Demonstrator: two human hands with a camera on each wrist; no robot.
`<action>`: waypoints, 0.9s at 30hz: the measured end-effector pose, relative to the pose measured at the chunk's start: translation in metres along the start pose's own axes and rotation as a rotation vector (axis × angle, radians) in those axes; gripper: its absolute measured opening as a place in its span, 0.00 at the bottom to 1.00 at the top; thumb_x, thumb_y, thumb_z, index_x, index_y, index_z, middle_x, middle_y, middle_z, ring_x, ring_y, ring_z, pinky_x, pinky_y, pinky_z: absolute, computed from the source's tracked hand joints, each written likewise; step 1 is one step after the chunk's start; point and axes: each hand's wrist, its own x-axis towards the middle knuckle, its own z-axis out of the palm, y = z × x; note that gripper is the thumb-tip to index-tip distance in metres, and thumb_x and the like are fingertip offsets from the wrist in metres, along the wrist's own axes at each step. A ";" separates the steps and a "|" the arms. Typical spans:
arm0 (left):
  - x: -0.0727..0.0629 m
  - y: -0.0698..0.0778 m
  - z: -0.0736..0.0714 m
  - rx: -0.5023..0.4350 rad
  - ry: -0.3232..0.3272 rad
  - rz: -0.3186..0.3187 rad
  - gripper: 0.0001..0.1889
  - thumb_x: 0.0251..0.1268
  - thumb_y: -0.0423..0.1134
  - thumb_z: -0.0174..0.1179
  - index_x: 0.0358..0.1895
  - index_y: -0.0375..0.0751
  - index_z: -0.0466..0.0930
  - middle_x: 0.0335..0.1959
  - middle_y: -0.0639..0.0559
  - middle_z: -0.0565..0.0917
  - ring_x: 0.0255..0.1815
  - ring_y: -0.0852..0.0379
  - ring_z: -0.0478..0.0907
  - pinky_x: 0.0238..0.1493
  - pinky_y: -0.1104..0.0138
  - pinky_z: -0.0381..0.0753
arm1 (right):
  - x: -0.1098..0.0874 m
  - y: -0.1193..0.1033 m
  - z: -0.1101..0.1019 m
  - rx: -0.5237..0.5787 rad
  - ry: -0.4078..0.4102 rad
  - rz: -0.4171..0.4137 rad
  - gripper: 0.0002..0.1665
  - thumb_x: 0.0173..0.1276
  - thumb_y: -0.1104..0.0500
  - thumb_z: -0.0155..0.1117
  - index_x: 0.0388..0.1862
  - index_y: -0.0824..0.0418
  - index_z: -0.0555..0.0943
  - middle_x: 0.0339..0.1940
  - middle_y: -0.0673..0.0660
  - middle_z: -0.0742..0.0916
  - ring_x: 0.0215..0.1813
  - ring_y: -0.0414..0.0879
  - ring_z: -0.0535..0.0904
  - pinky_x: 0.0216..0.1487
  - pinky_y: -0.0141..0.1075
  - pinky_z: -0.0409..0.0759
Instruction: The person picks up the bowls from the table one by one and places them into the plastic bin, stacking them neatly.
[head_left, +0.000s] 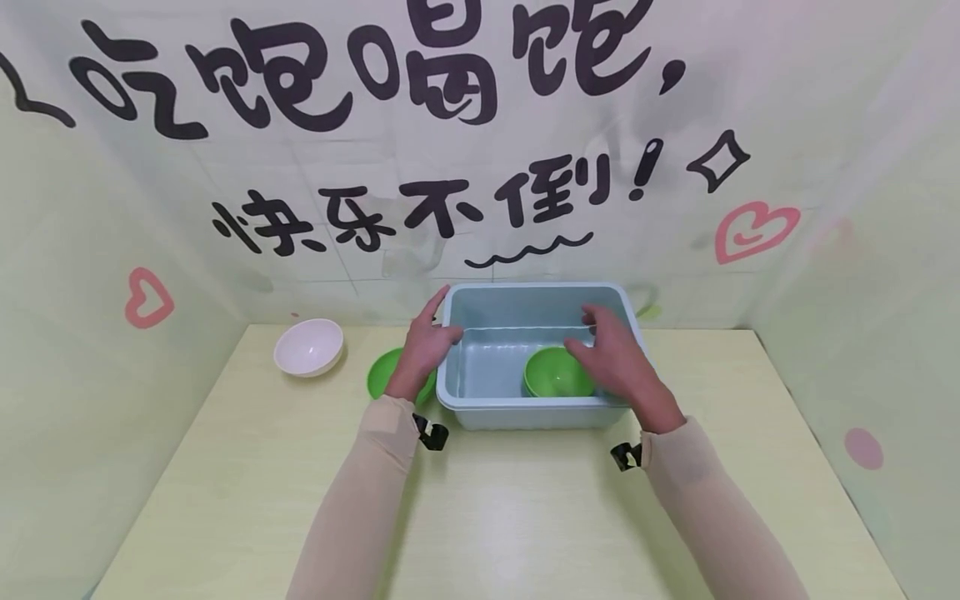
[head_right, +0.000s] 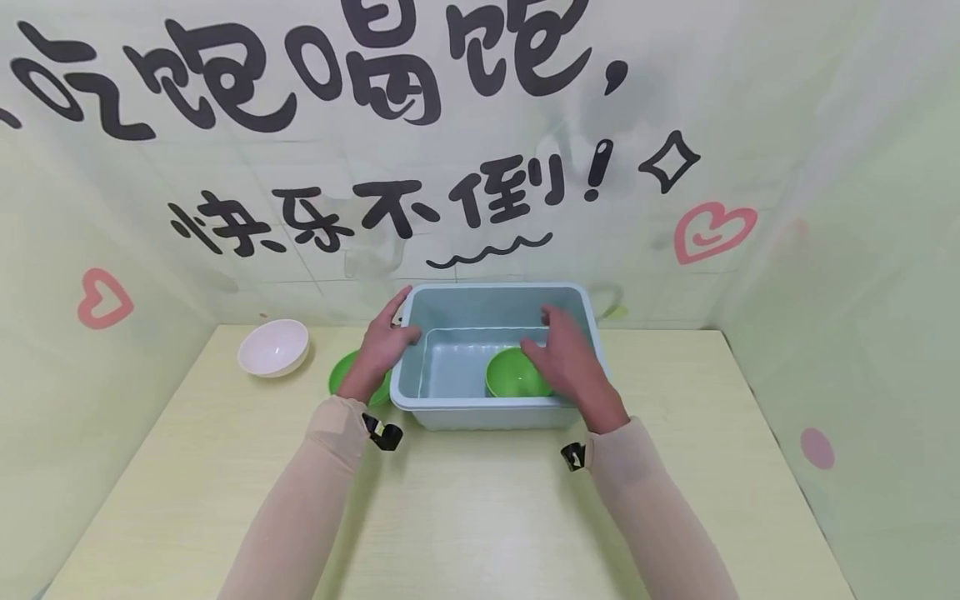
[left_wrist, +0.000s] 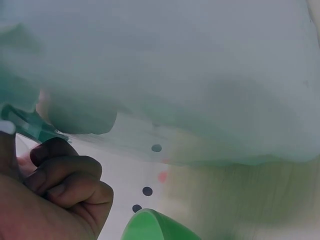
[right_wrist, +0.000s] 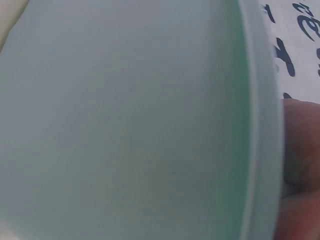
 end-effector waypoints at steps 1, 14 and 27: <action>0.000 0.000 0.000 0.002 0.003 0.002 0.47 0.55 0.33 0.54 0.80 0.71 0.54 0.71 0.42 0.75 0.57 0.46 0.80 0.40 0.62 0.80 | -0.002 0.000 -0.003 0.011 0.016 0.000 0.42 0.74 0.52 0.56 0.80 0.69 0.57 0.74 0.69 0.74 0.71 0.65 0.72 0.72 0.57 0.71; -0.003 -0.001 -0.002 0.019 0.016 -0.020 0.47 0.56 0.34 0.56 0.80 0.73 0.53 0.71 0.41 0.75 0.62 0.45 0.79 0.44 0.60 0.80 | -0.015 0.020 -0.026 -0.098 0.275 0.080 0.37 0.70 0.56 0.55 0.73 0.75 0.66 0.66 0.76 0.74 0.67 0.73 0.64 0.66 0.63 0.65; -0.007 0.001 -0.002 0.075 0.034 0.019 0.46 0.58 0.37 0.58 0.81 0.70 0.54 0.61 0.43 0.79 0.50 0.50 0.77 0.44 0.61 0.80 | -0.014 0.054 -0.020 0.102 0.140 0.142 0.40 0.79 0.53 0.50 0.84 0.60 0.50 0.67 0.75 0.76 0.59 0.66 0.78 0.59 0.60 0.79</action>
